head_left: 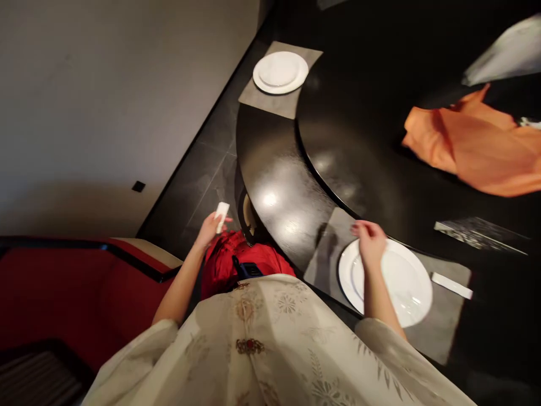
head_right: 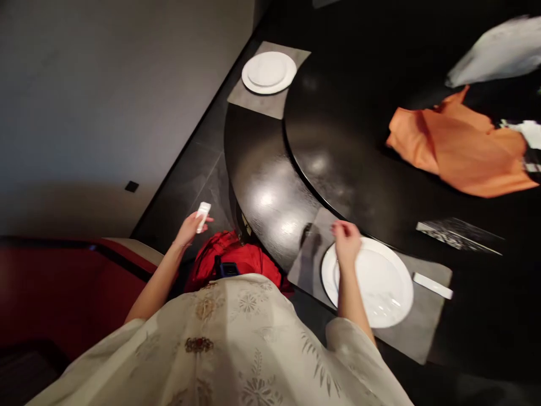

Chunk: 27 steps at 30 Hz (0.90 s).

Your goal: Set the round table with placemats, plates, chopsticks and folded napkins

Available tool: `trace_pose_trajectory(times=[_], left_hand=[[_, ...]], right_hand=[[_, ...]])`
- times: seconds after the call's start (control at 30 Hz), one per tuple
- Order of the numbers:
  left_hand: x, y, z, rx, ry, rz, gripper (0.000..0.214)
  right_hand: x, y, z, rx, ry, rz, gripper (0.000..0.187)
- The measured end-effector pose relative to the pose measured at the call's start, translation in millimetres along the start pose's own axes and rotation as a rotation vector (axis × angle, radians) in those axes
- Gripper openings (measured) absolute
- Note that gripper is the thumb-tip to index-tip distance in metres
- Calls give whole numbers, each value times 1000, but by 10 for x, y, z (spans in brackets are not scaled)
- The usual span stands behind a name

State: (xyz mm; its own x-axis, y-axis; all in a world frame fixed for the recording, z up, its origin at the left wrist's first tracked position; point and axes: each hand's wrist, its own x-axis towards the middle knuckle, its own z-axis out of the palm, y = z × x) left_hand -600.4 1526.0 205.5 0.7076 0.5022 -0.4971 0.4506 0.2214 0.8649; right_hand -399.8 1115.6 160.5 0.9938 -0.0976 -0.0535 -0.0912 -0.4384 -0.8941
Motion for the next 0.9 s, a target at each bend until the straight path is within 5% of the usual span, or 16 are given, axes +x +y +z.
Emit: trace_pose_trajectory(times=[0.13,0.27,0.4,0.57,0.73,0.9], left_hand=[[578,888,308,-191,-242,114,32],[1104,1336,542,-285,-351,150,26],[1899,1604,694,-288,-352,160,21],[3243,2019,1016,-160,-395,153,20],[4536,2461,1249,212,-429,61,21],[5304,2708,1376,394,-430,-25,23]], right_hand=[[-555,-1451,1647,349,-608,164,38],[-554,-2205,2565,553,-766,376,39],[-4,-2418,3122,647,-612,427,34],[1227,-2490,3807,698,-390,472,20],[2607,-2266,4355,647,-49,557,14],[3423,-2031,4711,654,168,703,20]])
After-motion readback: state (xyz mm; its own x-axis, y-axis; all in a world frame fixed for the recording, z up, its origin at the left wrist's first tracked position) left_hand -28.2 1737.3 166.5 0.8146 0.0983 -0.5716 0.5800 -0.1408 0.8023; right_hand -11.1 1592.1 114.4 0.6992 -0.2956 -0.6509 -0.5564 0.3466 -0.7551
